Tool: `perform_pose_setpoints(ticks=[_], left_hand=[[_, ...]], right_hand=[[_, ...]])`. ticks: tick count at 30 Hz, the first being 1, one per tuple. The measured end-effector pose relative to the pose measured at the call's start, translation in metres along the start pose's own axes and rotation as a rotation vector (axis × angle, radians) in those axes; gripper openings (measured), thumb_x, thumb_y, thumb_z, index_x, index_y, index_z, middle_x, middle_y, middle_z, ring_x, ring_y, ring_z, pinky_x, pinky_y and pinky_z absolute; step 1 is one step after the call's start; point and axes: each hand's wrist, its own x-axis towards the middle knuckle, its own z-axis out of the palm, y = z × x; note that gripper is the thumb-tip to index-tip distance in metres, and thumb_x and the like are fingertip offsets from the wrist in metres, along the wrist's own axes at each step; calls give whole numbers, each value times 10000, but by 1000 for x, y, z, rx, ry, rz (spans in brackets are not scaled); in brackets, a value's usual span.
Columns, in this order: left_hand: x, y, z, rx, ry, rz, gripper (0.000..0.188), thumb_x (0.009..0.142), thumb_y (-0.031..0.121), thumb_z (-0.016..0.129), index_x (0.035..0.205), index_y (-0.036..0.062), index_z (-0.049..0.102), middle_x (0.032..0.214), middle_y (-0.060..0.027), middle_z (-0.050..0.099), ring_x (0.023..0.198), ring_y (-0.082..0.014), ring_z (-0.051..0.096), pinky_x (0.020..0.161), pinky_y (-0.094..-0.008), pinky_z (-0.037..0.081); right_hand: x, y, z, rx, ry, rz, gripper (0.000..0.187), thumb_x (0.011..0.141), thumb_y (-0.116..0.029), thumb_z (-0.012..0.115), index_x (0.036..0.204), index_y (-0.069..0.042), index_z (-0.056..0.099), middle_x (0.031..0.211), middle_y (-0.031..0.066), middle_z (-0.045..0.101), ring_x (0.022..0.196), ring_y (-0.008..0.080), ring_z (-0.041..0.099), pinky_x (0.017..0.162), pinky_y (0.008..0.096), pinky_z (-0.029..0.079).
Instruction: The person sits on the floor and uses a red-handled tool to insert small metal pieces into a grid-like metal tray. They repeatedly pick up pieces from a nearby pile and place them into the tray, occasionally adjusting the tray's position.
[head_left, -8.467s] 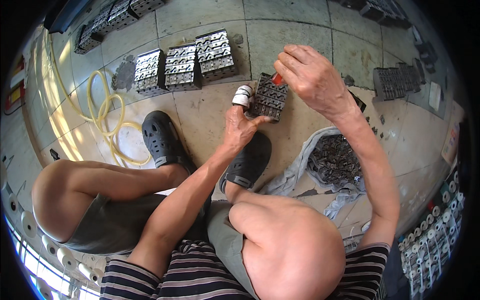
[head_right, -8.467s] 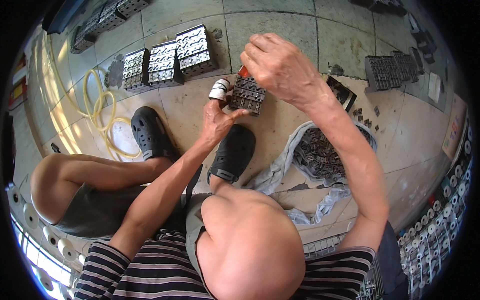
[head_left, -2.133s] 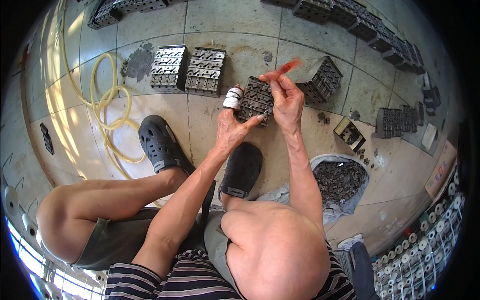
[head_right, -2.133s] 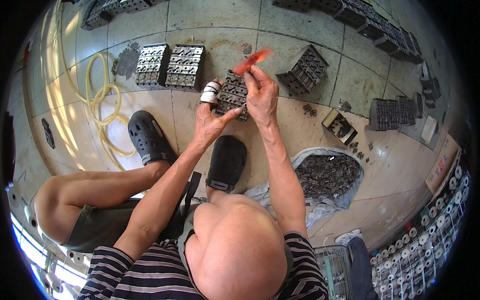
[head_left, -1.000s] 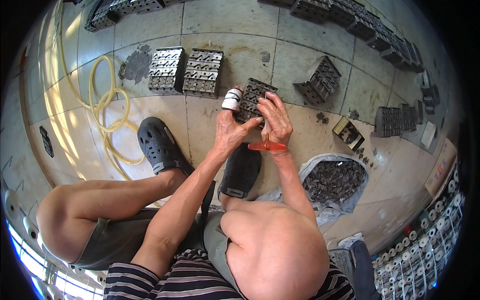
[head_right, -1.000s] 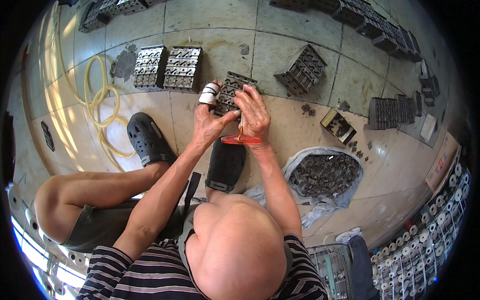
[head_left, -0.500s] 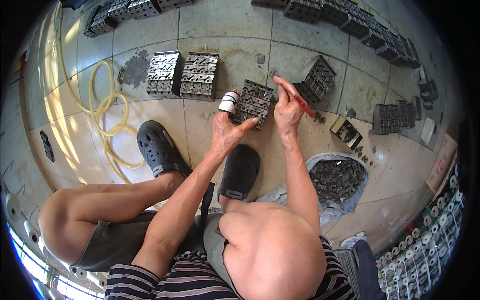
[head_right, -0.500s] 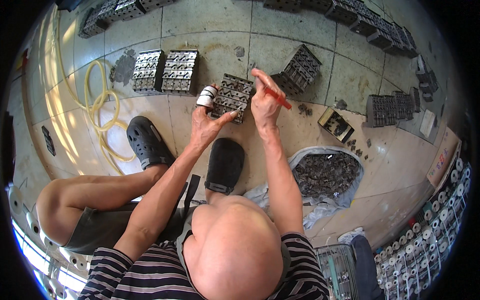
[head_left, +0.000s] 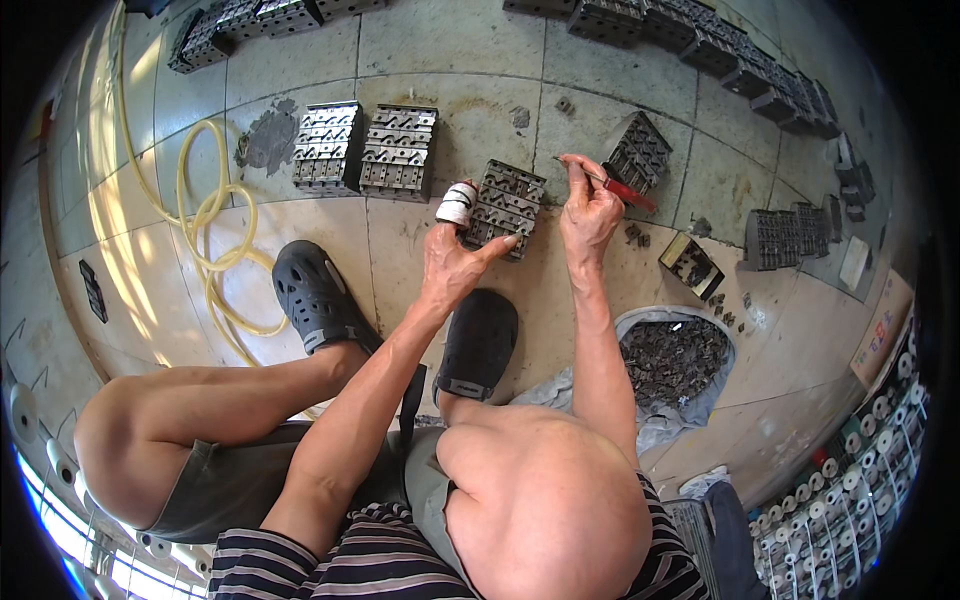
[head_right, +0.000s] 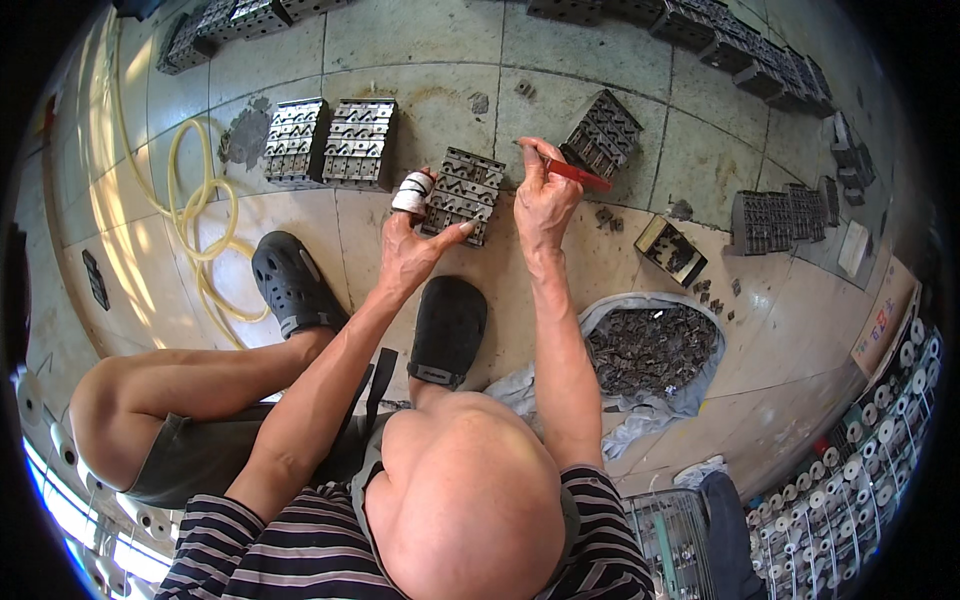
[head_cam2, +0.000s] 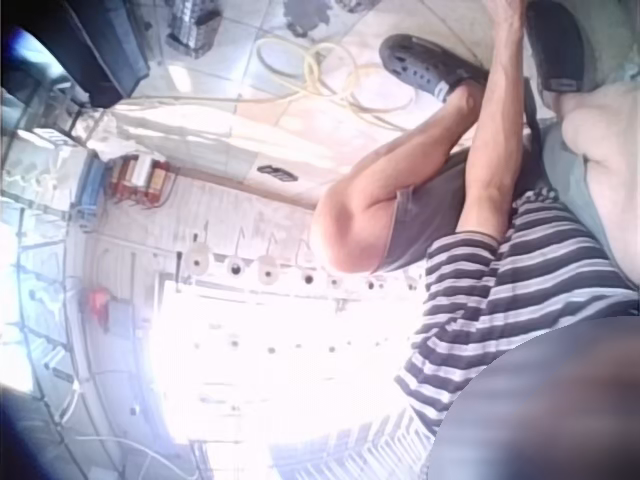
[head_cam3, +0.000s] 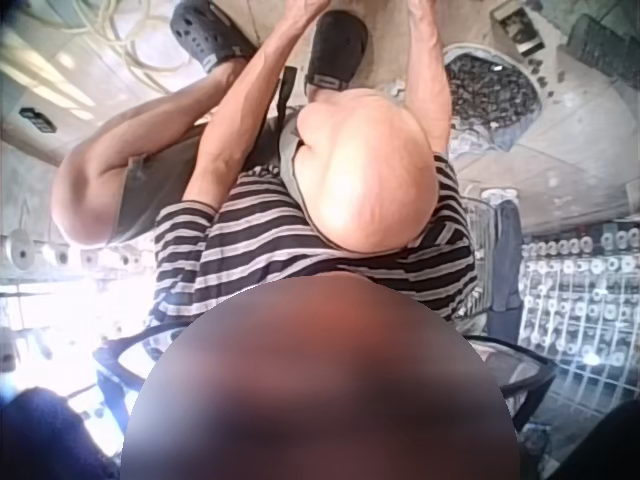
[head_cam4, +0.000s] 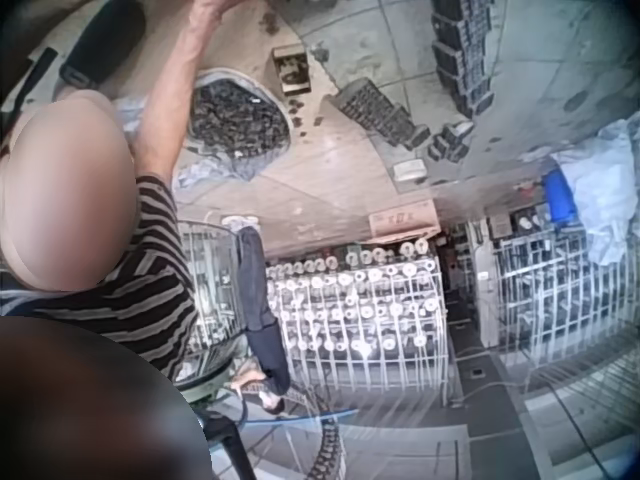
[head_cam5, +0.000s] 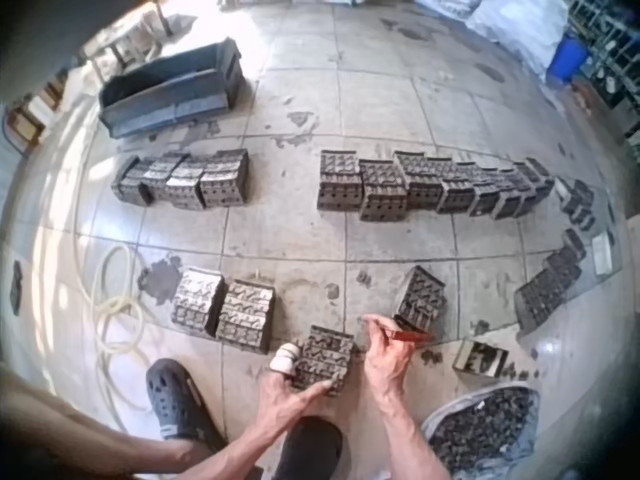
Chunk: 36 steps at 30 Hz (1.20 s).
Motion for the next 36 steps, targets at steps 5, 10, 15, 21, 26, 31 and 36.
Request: perform_pose_setpoints(ticks=[5, 10, 15, 21, 26, 31, 36], left_hand=[[-1, 3, 0, -9, 28, 38, 881, 716, 250, 958, 1472, 29, 563, 1174, -79, 726, 931, -180, 626, 874, -344, 528], [0, 2, -1, -7, 12, 22, 874, 716, 231, 958, 1467, 20, 565, 1187, -79, 725, 973, -173, 640, 893, -341, 530], [0, -4, 2, 1, 51, 85, 868, 718, 209, 960, 1465, 13, 562, 1172, -79, 729, 979, -161, 657, 889, -334, 536], [2, -9, 4, -50, 40, 122, 844, 739, 183, 947, 1467, 15, 552, 1134, -82, 744, 963, -159, 686, 868, -331, 548], [2, -8, 2, -31, 17, 60, 838, 736, 170, 948, 1463, 26, 557, 1110, -89, 751, 976, -163, 696, 882, -336, 555], [0, -2, 1, -87, 13, 43, 849, 727, 171, 953, 1462, 23, 555, 1118, -104, 753, 965, -170, 708, 872, -340, 562], [0, 3, -1, -91, 15, 41, 851, 720, 164, 955, 1455, 13, 554, 1122, -110, 754, 958, -176, 714, 859, -341, 563]], right_hand=[[0, 1, 5, 110, 49, 22, 170, 1051, -134, 641, 1018, -10, 753, 906, 96, 774, 834, 188, 735, 782, 324, 563], [-3, 2, 6, 39, 42, -61, 156, 1049, -106, 637, 1009, 7, 737, 934, 100, 785, 882, 185, 754, 816, 323, 581], [-6, 2, 6, 245, -2, 33, 172, 1097, -99, 568, 1098, 45, 662, 1020, 131, 752, 962, 222, 756, 907, 355, 625], [-3, 3, 12, 431, 34, 109, 165, 1105, -103, 549, 1095, 43, 625, 989, 124, 727, 930, 245, 767, 873, 380, 643], [4, -7, 9, 229, 91, -23, 163, 1085, -93, 582, 1050, 41, 666, 980, 103, 752, 876, 193, 767, 787, 325, 628], [-19, -17, -5, 229, -77, 77, 73, 997, -24, 681, 1025, 37, 709, 967, 100, 765, 851, 146, 745, 779, 272, 589], [-35, -20, 6, 340, -105, 204, 56, 949, 15, 724, 998, 39, 711, 890, 71, 760, 831, 119, 725, 769, 278, 584]])
